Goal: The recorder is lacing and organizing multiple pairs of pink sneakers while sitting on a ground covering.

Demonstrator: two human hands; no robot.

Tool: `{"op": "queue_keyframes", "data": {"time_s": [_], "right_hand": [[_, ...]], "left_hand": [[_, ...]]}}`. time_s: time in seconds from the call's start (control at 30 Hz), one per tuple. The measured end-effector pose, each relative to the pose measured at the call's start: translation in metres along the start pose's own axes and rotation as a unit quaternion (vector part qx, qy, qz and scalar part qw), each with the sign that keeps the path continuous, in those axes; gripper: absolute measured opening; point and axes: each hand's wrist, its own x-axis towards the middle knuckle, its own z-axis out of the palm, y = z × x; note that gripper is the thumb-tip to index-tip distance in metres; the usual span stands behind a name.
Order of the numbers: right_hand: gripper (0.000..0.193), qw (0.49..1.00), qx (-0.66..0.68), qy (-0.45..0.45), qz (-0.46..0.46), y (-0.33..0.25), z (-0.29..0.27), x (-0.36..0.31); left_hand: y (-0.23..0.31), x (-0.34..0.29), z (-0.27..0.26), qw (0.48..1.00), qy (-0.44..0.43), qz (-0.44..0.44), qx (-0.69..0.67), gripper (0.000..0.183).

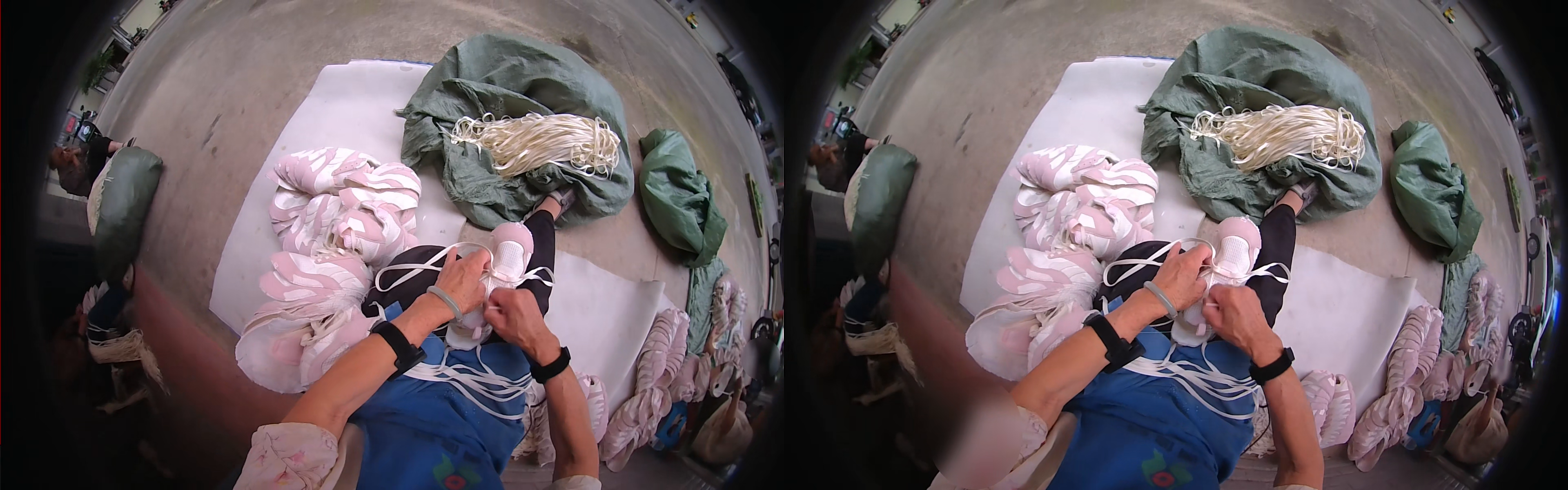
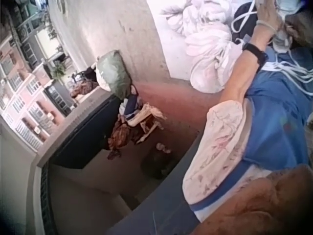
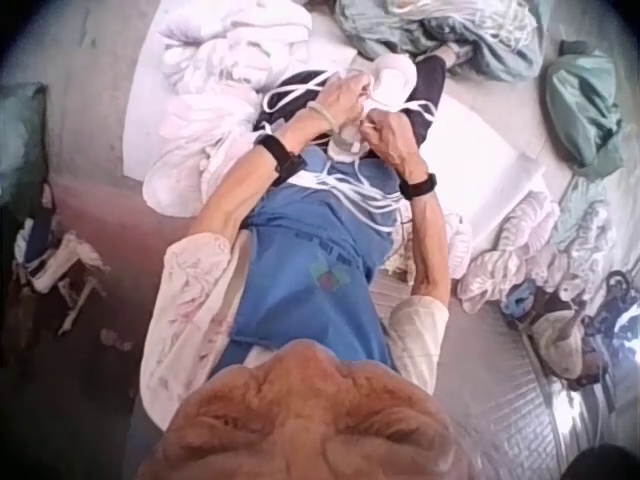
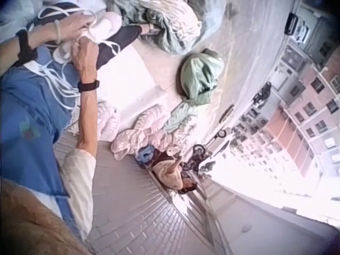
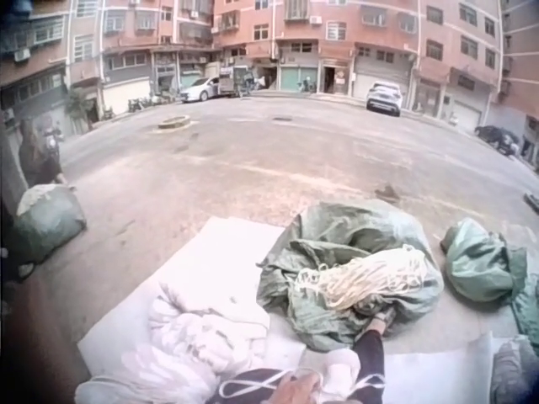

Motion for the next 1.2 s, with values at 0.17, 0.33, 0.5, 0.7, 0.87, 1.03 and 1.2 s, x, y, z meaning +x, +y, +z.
{"op": "queue_keyframes", "data": {"time_s": [0.17,0.33,0.5,0.7,0.87,1.03,1.2], "right_hand": [[0.014,0.996,0.029,0.082,-0.002,-0.002,-0.01,-0.022],[0.009,0.971,-0.058,0.23,-0.046,-0.013,-0.011,0.004],[0.01,0.978,0.086,0.183,-0.046,-0.005,0.014,0.019],[0.015,0.992,0.038,0.108,0.051,-0.005,0.02,0.007],[0.017,0.989,0.102,0.072,0.084,-0.02,-0.006,-0.031],[0.019,0.964,0.215,0.072,0.138,-0.052,-0.072,-0.093],[0.02,0.972,0.023,0.194,0.127,-0.071,-0.128,-0.208]], "left_hand": [[0.01,0.0,-0.007,0.999,-0.016,-0.008,0.036,0.029],[0.004,0.015,-0.017,0.995,0.067,-0.045,-0.051,0.024],[-0.006,0.053,-0.016,0.963,0.052,-0.151,-0.216,0.049],[-0.011,0.074,-0.003,0.98,-0.04,-0.129,-0.145,0.07],[-0.017,0.082,-0.009,0.968,-0.072,-0.151,-0.187,0.049],[0.006,0.088,-0.015,0.97,-0.087,-0.171,-0.152,0.041],[-0.01,0.087,-0.02,0.957,-0.086,-0.172,-0.215,0.036]]}}
